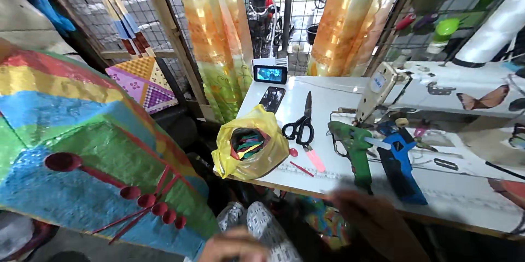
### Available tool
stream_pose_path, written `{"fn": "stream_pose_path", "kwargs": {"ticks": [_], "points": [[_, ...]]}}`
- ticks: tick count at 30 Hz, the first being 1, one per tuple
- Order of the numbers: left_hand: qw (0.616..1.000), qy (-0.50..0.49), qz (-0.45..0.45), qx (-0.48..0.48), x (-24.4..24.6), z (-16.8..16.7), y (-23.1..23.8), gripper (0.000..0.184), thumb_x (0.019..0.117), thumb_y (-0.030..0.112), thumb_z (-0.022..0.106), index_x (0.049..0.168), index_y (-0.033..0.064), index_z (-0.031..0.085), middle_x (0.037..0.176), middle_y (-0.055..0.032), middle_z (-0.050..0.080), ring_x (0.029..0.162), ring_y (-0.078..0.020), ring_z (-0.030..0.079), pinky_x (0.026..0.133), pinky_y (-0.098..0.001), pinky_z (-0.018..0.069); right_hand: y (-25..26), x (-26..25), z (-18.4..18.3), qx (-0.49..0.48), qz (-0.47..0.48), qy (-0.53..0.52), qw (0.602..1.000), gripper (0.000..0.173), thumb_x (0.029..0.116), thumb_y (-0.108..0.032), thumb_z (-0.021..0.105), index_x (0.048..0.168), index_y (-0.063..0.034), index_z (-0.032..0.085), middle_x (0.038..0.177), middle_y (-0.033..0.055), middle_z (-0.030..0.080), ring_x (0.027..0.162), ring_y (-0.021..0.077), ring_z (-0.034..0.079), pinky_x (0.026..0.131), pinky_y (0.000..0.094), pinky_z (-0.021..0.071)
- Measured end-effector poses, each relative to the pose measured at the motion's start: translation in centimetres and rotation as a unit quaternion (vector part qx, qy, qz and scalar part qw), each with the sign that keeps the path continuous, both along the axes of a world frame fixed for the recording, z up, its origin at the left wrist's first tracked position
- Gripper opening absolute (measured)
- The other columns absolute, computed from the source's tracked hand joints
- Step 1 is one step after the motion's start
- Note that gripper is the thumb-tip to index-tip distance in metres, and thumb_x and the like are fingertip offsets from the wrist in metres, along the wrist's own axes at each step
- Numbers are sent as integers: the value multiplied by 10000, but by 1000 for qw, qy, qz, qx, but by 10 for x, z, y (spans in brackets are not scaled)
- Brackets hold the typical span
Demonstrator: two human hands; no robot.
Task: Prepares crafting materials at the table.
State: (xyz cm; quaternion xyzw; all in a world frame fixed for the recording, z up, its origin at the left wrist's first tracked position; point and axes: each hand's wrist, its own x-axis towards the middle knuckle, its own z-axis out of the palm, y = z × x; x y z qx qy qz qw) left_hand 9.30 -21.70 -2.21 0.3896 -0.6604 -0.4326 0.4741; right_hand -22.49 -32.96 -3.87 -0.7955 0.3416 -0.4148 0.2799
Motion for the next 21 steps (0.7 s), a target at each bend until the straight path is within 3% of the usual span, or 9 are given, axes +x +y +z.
{"fn": "stream_pose_path", "kwargs": {"ticks": [3, 6, 8, 10, 13, 17, 19, 21], "points": [[977, -140, 157, -47, -38, -18, -66, 233, 1028, 185, 591, 1116, 78, 778, 1012, -34, 666, 898, -56, 639, 802, -220, 562, -38, 42, -26, -82, -206, 14, 975, 275, 1011, -186, 543, 1044, -17, 757, 812, 98, 730, 721, 239, 685, 688, 421, 570], [940, -269, 204, -45, -65, -32, -115, 254, 1013, 152, 614, 1170, 2, 746, 1044, -168, 730, 941, -267, 718, 879, -445, 580, -66, 69, -47, -73, -252, 12, 965, 236, 1004, -159, 586, 1045, -7, 762, 927, 150, 744, 898, 365, 676, 831, 537, 527], [917, -329, 221, -40, -81, -38, -134, 243, 1003, 189, 638, 1114, 4, 749, 1025, -159, 751, 922, -311, 736, 852, -514, 580, -79, 78, -57, -65, -259, 38, 963, 227, 1000, -174, 602, 1038, -29, 772, 1019, 171, 727, 1015, 425, 645, 885, 608, 481], [893, -376, 242, -46, -93, -42, -145, 217, 1001, 201, 636, 1059, 38, 768, 1034, -156, 746, 875, -344, 737, 755, -544, 581, -84, 84, -61, -72, -278, 62, 956, 201, 990, -176, 630, 1017, -46, 781, 1048, 179, 717, 1031, 448, 634, 862, 627, 474], [874, -384, 275, -113, -100, -57, -152, 179, 961, 134, 670, 1080, 71, 788, 1116, -180, 724, 843, -351, 739, 679, -512, 599, -83, 86, -66, -87, -310, 71, 944, 214, 982, -212, 642, 1027, -69, 794, 1090, 180, 710, 1043, 452, 621, 851, 624, 460], [844, -315, 314, -300, -87, -65, -151, 153, 905, 94, 716, 1031, 46, 787, 970, -166, 721, 659, -240, 705, 548, -357, 589, -81, 85, -71, -102, -315, 43, 943, 233, 964, -232, 650, 1020, -58, 793, 1102, 200, 703, 1058, 469, 608, 854, 630, 446], [831, -308, 354, -299, -70, -46, -148, 136, 916, 109, 714, 1008, 48, 793, 948, -157, 720, 696, -234, 700, 598, -360, 594, -82, 84, -70, -94, -308, 15, 947, 234, 963, -239, 650, 1011, -61, 795, 1099, 191, 703, 1053, 451, 607, 868, 616, 451], [833, -368, 372, -180, -48, -17, -150, 153, 948, 132, 692, 1028, 56, 798, 1022, -182, 720, 882, -328, 718, 750, -473, 600, -82, 83, -69, -79, -301, -4, 950, 232, 965, -234, 649, 1005, -59, 796, 1101, 190, 704, 1059, 445, 606, 891, 608, 449]]}}
